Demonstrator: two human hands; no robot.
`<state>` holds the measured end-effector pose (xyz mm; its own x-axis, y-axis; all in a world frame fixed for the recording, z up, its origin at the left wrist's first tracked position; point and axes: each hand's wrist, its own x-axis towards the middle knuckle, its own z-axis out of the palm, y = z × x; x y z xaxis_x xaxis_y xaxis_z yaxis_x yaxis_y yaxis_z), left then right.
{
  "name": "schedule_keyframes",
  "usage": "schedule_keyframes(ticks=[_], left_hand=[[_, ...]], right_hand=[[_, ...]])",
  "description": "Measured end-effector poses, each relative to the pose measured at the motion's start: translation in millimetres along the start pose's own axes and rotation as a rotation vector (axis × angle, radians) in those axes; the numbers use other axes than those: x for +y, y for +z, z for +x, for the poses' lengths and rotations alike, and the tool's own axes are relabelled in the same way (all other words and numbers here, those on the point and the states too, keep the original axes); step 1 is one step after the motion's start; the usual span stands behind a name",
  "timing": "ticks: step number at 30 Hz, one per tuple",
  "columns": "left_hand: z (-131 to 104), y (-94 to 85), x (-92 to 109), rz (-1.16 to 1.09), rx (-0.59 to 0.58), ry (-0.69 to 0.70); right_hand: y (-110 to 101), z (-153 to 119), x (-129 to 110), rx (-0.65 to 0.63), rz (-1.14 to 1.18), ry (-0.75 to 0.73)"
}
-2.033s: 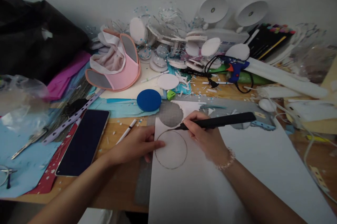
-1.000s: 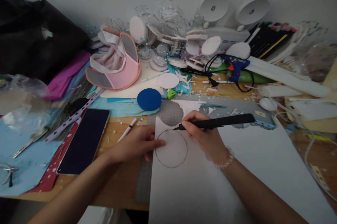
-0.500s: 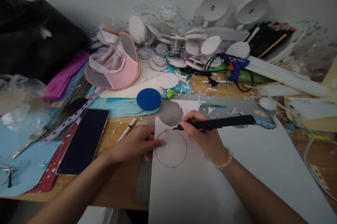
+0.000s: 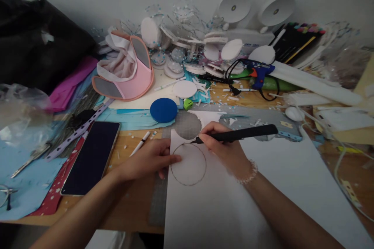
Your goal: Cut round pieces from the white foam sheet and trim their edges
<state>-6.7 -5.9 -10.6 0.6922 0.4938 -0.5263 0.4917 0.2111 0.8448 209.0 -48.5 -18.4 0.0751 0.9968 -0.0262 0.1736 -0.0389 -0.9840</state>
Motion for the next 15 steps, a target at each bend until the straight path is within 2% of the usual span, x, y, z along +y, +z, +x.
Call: schedule_keyframes(ticks=[6,15], left_hand=[[0.6,-0.6,1.7,-0.004,-0.003,-0.007],[-0.9,0.2,0.9,0.006,0.01,-0.003]], right_hand=[[-3.2,-0.4,6.1,0.042,0.258,0.116],[-0.9,-2.0,1.2,0.027,0.016,0.02]])
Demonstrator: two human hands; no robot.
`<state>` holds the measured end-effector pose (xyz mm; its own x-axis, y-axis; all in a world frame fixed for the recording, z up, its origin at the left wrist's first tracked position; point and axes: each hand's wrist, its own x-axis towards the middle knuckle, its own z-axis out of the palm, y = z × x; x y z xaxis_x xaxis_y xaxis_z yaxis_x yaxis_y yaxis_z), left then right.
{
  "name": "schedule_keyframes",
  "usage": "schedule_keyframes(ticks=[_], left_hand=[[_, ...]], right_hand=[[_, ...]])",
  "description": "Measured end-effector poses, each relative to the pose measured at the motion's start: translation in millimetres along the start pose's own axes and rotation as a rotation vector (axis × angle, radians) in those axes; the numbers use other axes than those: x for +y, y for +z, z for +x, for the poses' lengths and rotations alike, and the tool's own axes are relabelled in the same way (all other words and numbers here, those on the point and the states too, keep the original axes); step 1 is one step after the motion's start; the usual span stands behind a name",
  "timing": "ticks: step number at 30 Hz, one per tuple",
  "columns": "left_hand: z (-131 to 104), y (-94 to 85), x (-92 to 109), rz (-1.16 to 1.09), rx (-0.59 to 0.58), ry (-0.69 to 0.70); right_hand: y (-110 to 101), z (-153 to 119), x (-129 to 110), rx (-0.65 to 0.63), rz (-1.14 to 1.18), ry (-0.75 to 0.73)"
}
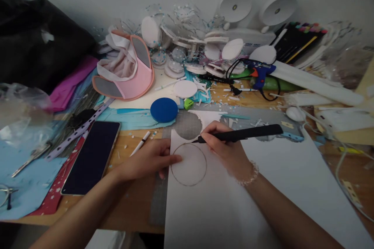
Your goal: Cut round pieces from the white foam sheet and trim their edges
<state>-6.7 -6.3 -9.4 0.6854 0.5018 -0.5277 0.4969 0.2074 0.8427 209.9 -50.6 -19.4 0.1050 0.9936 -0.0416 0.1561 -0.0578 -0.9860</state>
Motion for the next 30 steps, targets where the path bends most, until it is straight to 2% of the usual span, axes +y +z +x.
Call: schedule_keyframes(ticks=[13,30], left_hand=[[1.2,-1.0,1.4,0.011,-0.014,0.005],[0.6,-1.0,-0.2,0.049,0.01,0.02]], right_hand=[[1.6,0.0,-7.5,-0.022,-0.143,-0.081],[1.6,3.2,-4.6,0.017,-0.066,0.018]])
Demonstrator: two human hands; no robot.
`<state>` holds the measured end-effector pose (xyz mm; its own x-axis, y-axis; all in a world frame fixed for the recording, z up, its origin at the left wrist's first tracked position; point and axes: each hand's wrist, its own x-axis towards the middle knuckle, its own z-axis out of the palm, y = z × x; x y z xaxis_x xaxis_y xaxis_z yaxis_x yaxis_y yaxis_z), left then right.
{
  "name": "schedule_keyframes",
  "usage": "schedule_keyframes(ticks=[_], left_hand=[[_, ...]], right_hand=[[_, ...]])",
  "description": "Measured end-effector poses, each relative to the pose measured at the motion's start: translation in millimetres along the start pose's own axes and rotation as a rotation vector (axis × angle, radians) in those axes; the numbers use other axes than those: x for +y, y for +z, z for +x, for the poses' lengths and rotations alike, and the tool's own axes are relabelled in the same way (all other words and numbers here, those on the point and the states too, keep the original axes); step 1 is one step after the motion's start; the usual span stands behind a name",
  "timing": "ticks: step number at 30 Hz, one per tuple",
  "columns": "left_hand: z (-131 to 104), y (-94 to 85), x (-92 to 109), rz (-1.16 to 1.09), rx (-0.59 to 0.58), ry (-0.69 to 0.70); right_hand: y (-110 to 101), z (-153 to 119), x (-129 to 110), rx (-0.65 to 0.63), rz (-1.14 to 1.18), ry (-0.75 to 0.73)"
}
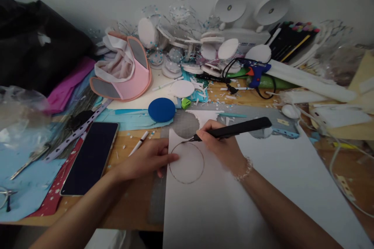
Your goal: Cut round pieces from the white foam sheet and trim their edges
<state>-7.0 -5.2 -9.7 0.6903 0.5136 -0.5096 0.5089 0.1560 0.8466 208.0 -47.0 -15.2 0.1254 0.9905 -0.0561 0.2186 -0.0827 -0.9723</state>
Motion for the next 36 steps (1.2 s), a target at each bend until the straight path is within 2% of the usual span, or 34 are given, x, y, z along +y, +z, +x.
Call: schedule_keyframes(ticks=[13,19,21,25,27,31,33,36], left_hand=[[-1.7,-0.1,1.4,-0.026,-0.004,-0.002],[-1.7,0.1,1.4,-0.057,-0.022,-0.002],[-1.9,0.3,1.5,-0.085,-0.028,0.003],[-2.7,0.3,3.2,-0.133,-0.011,0.015],[-4.0,1.1,5.8,-0.203,-0.012,0.042],[-7.1,8.6,8.8,-0.423,0.023,0.093],[-6.6,15.4,6.3,-0.591,0.03,0.077],[-2.6,25.3,-0.5,-0.853,-0.05,0.008]], right_hand=[[1.7,0.1,-4.6,0.068,0.014,0.021],[0.6,-6.8,-5.9,0.147,0.029,0.054],[-2.5,-8.0,-4.5,0.176,0.097,0.061],[-16.8,-3.9,-5.8,0.323,0.401,0.054],[-25.4,-1.0,-10.2,0.345,0.523,0.05],[-34.0,-2.2,-21.5,0.274,0.689,0.029],[-33.5,-5.8,-24.8,0.243,0.693,-0.018],[-30.8,-10.9,-24.9,0.224,0.629,-0.067]])
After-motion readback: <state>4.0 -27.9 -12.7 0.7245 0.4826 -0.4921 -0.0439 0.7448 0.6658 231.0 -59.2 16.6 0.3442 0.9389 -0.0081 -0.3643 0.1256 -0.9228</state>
